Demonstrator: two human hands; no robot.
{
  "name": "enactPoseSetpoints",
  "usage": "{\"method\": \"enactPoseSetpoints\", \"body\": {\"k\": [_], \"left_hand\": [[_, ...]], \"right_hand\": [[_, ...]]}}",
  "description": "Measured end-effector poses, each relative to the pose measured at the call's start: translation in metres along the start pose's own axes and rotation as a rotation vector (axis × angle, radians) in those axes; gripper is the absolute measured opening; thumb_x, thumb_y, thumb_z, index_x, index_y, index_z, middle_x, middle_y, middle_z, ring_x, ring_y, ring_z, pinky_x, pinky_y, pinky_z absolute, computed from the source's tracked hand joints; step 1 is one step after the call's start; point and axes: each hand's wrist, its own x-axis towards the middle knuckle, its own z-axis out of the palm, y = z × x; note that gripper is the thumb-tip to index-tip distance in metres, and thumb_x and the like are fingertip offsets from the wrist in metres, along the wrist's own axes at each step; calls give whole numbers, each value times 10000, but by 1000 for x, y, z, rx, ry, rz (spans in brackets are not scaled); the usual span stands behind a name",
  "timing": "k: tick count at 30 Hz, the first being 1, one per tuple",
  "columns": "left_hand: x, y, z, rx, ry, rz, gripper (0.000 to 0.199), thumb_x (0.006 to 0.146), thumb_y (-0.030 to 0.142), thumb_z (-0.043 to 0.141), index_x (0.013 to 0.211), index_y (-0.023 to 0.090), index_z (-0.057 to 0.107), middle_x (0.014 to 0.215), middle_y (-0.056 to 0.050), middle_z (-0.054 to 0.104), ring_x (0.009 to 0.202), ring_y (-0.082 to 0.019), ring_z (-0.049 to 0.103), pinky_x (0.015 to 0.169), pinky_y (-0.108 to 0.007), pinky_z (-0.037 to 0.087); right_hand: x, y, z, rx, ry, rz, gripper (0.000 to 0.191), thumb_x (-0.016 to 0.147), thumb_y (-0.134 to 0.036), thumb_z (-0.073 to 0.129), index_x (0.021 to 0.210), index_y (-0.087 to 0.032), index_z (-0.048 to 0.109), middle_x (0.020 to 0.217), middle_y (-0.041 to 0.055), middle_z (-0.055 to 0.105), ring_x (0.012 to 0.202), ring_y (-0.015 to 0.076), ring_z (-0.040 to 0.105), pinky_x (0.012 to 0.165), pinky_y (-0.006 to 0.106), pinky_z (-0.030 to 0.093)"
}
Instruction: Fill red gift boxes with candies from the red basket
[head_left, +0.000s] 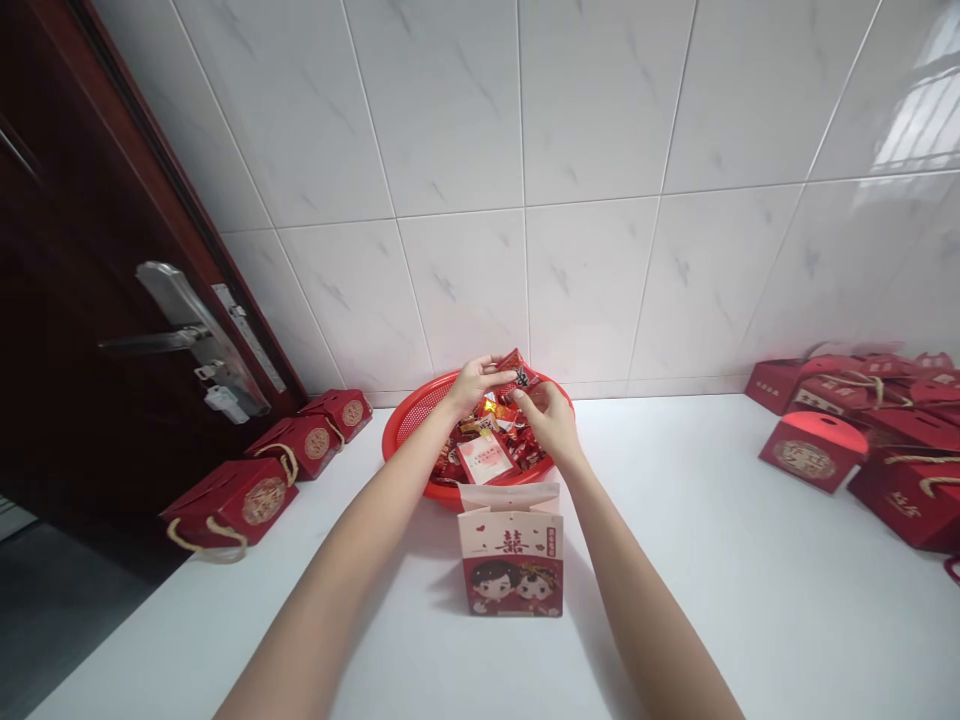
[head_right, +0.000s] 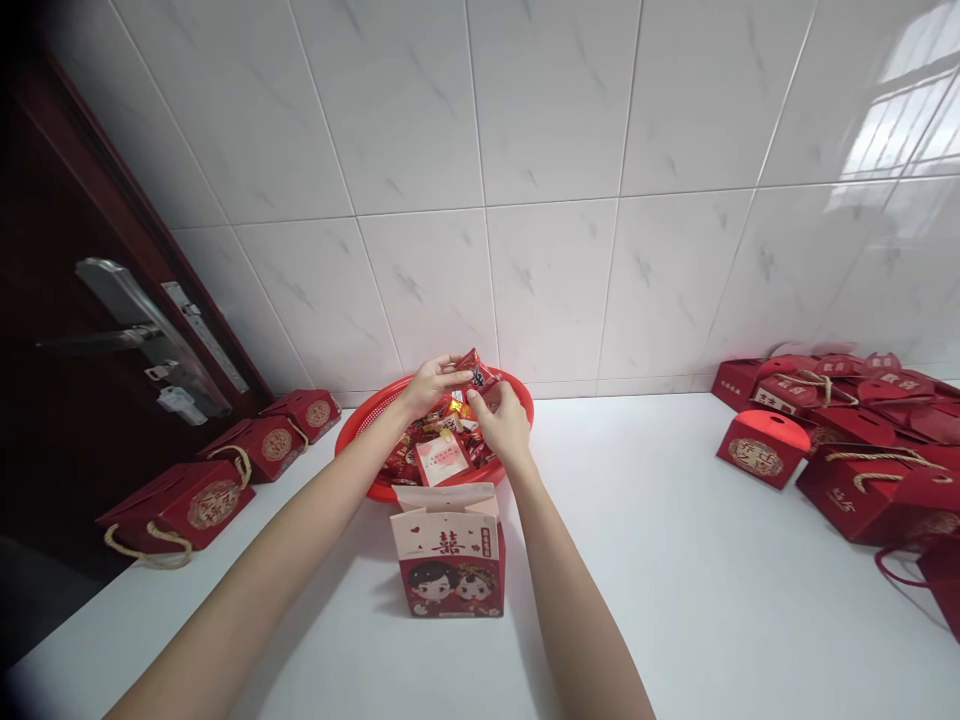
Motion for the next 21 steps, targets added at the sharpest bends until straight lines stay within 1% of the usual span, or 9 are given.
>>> {"method": "enactPoseSetpoints", "body": {"k": [3, 6, 10, 11, 13, 15, 17, 19, 21], "left_hand": [[-3, 2, 7, -8, -121, -48, 500, 629, 449, 873, 974, 134, 693, 982, -119, 764, 848, -249, 733, 793, -389, 570], [-6, 2, 10, 16, -187, -65, 505, 662, 464, 863, 1018, 148, 696, 1001, -115, 759, 872, -245, 727, 805, -384, 559], [-6, -1, 10, 112, -234, -77, 472, 715, 487, 825, 1029, 155, 704, 970, -96, 754, 863, -223, 708, 792, -352, 542], [-5, -3, 10, 147, -258, -86, 455, 734, 493, 807, 1023, 156, 709, 958, -89, 754, 865, -222, 705, 797, -351, 540], [-5, -10, 10, 233, -322, -117, 409, 754, 488, 789, 988, 158, 726, 920, -68, 753, 872, -219, 703, 820, -348, 539], [-5, -20, 13, 339, -387, -163, 353, 756, 465, 795, 923, 159, 739, 865, -45, 746, 857, -217, 703, 831, -340, 539], [-5, -32, 18, 455, -435, -214, 324, 779, 455, 791, 880, 152, 738, 831, -32, 736, 826, -223, 703, 817, -344, 548], [-4, -43, 25, 565, -460, -255, 319, 859, 446, 738, 960, 143, 724, 916, -43, 731, 855, -227, 700, 817, -369, 567], [-2, -52, 33, 659, -467, -277, 318, 943, 407, 661, 1129, 149, 678, 1108, -72, 701, 961, -229, 686, 851, -406, 582]], "right_hand": [[2, 0, -3, 114, 70, -15, 255, 764, -465, 678, 812, -227, 600, 793, 35, 729, 754, 223, 674, 715, 351, 515], [2, -1, -5, 192, 136, 9, 233, 759, -438, 663, 807, -226, 580, 774, 32, 720, 733, 216, 665, 703, 349, 522], [1, -5, -7, 240, 109, 25, 266, 703, -412, 716, 839, -221, 590, 813, 37, 738, 753, 219, 677, 697, 343, 534], [1, -6, -7, 254, 108, 16, 273, 691, -405, 726, 843, -219, 596, 823, 36, 741, 767, 218, 680, 702, 339, 535], [2, -8, -8, 303, 159, 7, 266, 679, -385, 734, 830, -214, 597, 808, 23, 736, 779, 207, 678, 710, 325, 533], [2, -9, -9, 384, 236, 39, 255, 668, -355, 742, 802, -213, 579, 769, -1, 720, 759, 187, 667, 713, 308, 527], [3, -11, -9, 477, 271, 99, 261, 653, -324, 755, 782, -216, 555, 731, -21, 708, 722, 171, 660, 704, 298, 522], [3, -12, -7, 549, 264, 148, 272, 641, -313, 766, 777, -216, 551, 698, -29, 702, 680, 168, 659, 676, 295, 521], [3, -13, -5, 584, 244, 164, 283, 640, -335, 780, 773, -214, 562, 665, -30, 692, 650, 171, 659, 646, 294, 518]]}}
